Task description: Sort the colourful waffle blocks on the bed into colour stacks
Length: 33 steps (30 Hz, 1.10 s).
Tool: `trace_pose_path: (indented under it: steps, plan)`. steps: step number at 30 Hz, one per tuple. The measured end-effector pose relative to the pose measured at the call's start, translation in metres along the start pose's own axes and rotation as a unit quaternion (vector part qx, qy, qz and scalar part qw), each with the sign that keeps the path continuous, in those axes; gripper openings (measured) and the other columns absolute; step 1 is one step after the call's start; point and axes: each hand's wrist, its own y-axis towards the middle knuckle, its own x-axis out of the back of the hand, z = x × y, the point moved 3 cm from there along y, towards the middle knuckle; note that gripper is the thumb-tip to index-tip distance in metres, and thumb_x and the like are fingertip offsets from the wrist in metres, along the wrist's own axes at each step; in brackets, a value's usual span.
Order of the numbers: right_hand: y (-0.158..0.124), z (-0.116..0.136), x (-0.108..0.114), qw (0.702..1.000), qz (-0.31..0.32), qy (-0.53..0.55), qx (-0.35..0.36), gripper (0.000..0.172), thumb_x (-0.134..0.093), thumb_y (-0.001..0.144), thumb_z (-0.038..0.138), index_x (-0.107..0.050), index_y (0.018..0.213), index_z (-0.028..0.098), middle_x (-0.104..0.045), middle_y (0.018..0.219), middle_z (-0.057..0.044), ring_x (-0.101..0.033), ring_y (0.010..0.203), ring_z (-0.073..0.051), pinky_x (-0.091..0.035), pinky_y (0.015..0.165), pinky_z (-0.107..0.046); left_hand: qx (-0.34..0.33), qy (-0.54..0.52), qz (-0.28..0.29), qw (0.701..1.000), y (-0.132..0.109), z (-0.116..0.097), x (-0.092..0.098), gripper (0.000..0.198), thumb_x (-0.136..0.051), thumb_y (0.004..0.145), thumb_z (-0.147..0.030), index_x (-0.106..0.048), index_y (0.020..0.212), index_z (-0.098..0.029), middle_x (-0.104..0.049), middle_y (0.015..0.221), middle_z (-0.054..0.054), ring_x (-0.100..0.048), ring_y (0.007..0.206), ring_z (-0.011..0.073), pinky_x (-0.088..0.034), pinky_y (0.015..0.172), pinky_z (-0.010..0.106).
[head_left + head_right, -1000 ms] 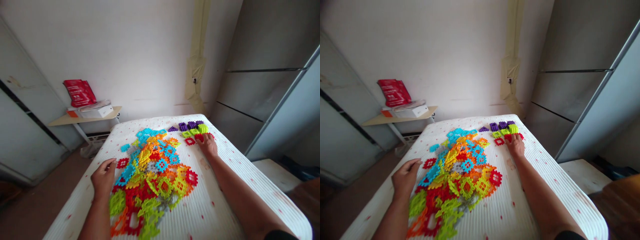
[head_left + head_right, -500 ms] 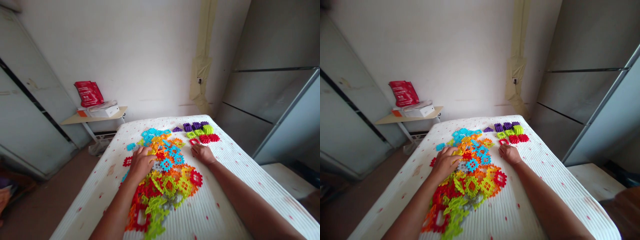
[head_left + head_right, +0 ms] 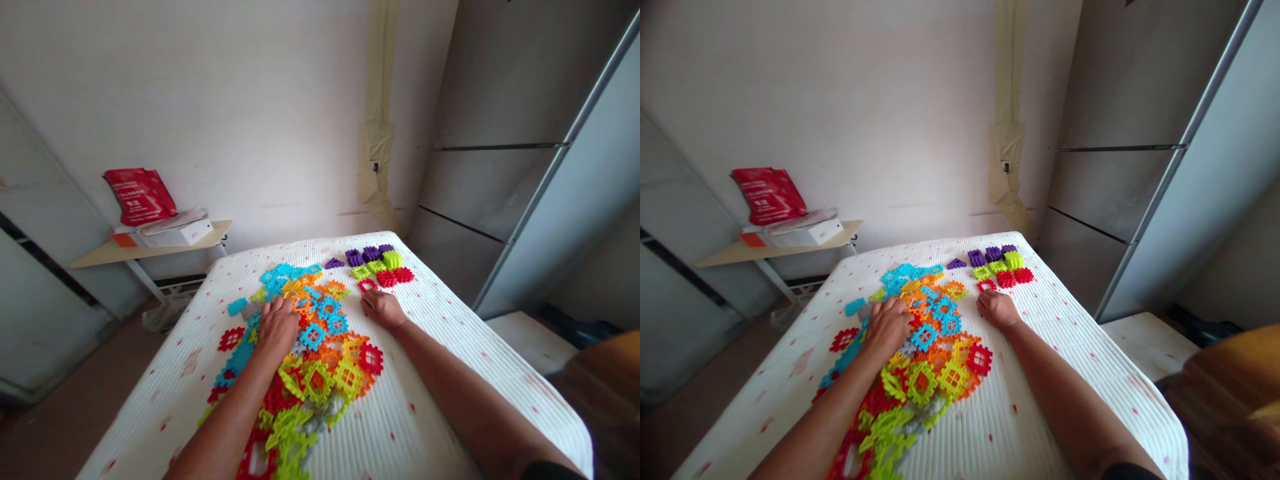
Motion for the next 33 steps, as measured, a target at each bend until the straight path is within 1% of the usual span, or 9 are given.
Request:
trace_pose_path:
  steps: [8, 13, 16, 21, 23, 24, 26, 29, 33]
  plan:
    - [0.0, 0.0, 0.001, 0.999, 0.037, 0.004, -0.019, 0.034, -0.033, 0.092, 0.025, -0.062, 0.075, 0.017, -0.062, 0.079, -0.006, -0.053, 0.068, -0.012, -0.034, 0.061, -0.022, 0.004, 0.006, -0.088, 0.996, -0.003, 0.014, 0.007, 0.024, -0.042, 0.082, -0.015, -0.066, 0.078, -0.019, -0.061, 0.086, 0.009, -0.052, 0.089, 0.0254, -0.04, 0.077, 0.038]
    - [0.0, -0.003, -0.004, 0.998, 0.048, 0.023, -0.024, 0.032, -0.035, 0.091, 0.026, -0.063, 0.077, 0.017, -0.062, 0.081, -0.006, -0.054, 0.072, -0.012, -0.034, 0.064, -0.021, 0.034, -0.115, -0.147, 0.982, -0.011, 0.032, 0.01, 0.023, -0.04, 0.082, -0.016, -0.063, 0.079, -0.019, -0.061, 0.088, 0.008, -0.056, 0.086, 0.0202, -0.045, 0.08, 0.032]
    - [0.0, -0.003, -0.005, 0.999, 0.04, 0.023, -0.023, 0.032, -0.035, 0.091, 0.026, -0.063, 0.077, 0.017, -0.062, 0.08, -0.006, -0.054, 0.071, -0.012, -0.034, 0.063, -0.021, 0.089, -0.236, -0.167, 0.953, -0.021, 0.043, 0.007, 0.021, -0.04, 0.081, -0.02, -0.06, 0.084, -0.02, -0.063, 0.088, 0.006, -0.06, 0.085, 0.0184, -0.047, 0.078, 0.031]
    - [-0.001, -0.002, -0.002, 0.999, 0.029, 0.033, -0.018, 0.032, -0.036, 0.09, 0.025, -0.062, 0.074, 0.018, -0.062, 0.079, -0.006, -0.053, 0.069, -0.012, -0.034, 0.062, -0.022, 0.185, -0.448, -0.118, 0.866, -0.037, 0.049, -0.01, 0.019, -0.043, 0.081, -0.033, -0.056, 0.087, -0.021, -0.064, 0.072, 0.0, -0.064, 0.071, 0.0172, -0.05, 0.065, 0.027]
    - [-0.001, -0.003, 0.0, 0.998, 0.024, 0.044, -0.027, 0.032, -0.036, 0.09, 0.026, -0.062, 0.073, 0.018, -0.062, 0.078, -0.006, -0.054, 0.068, -0.012, -0.035, 0.062, -0.022, 0.195, -0.484, -0.125, 0.844, -0.042, 0.046, -0.013, 0.021, -0.044, 0.081, -0.036, -0.056, 0.087, -0.02, -0.065, 0.072, 0.0, -0.065, 0.072, 0.0176, -0.05, 0.064, 0.027]
    - [-0.001, -0.003, 0.001, 0.998, 0.017, 0.055, -0.035, 0.032, -0.036, 0.089, 0.027, -0.062, 0.073, 0.018, -0.062, 0.077, -0.006, -0.054, 0.068, -0.012, -0.035, 0.062, -0.022, 0.196, -0.484, -0.133, 0.843, -0.043, 0.044, -0.012, 0.021, -0.045, 0.081, -0.036, -0.056, 0.087, -0.02, -0.065, 0.073, 0.0, -0.065, 0.072, 0.0177, -0.05, 0.065, 0.027]
    - [0.0, -0.001, 0.005, 0.994, -0.008, 0.094, -0.053, 0.033, -0.036, 0.089, 0.029, -0.062, 0.072, 0.018, -0.063, 0.076, -0.006, -0.055, 0.069, -0.013, -0.037, 0.063, -0.022, 0.185, -0.462, -0.16, 0.853, -0.045, 0.039, -0.007, 0.02, -0.047, 0.081, -0.035, -0.059, 0.086, -0.019, -0.066, 0.075, 0.001, -0.064, 0.072, 0.0173, -0.05, 0.066, 0.027]
    - [0.002, 0.014, 0.016, 0.975, -0.052, 0.201, -0.081, 0.031, -0.04, 0.087, 0.035, -0.063, 0.074, 0.018, -0.063, 0.074, -0.005, -0.056, 0.068, -0.014, -0.04, 0.063, -0.024, 0.115, -0.417, -0.223, 0.874, -0.047, 0.027, 0.004, 0.014, -0.051, 0.08, -0.028, -0.062, 0.081, -0.02, -0.067, 0.082, 0.002, -0.064, 0.079, 0.0165, -0.05, 0.073, 0.027]
    - [0.005, 0.057, 0.035, 0.912, -0.041, 0.398, -0.09, 0.027, -0.049, 0.084, 0.04, -0.064, 0.08, 0.019, -0.064, 0.074, -0.002, -0.056, 0.064, -0.013, -0.043, 0.059, -0.024, 0.018, -0.349, -0.308, 0.885, -0.05, 0.012, 0.013, 0.009, -0.053, 0.079, -0.019, -0.061, 0.076, -0.02, -0.067, 0.087, 0.004, -0.063, 0.083, 0.0148, -0.05, 0.078, 0.027]
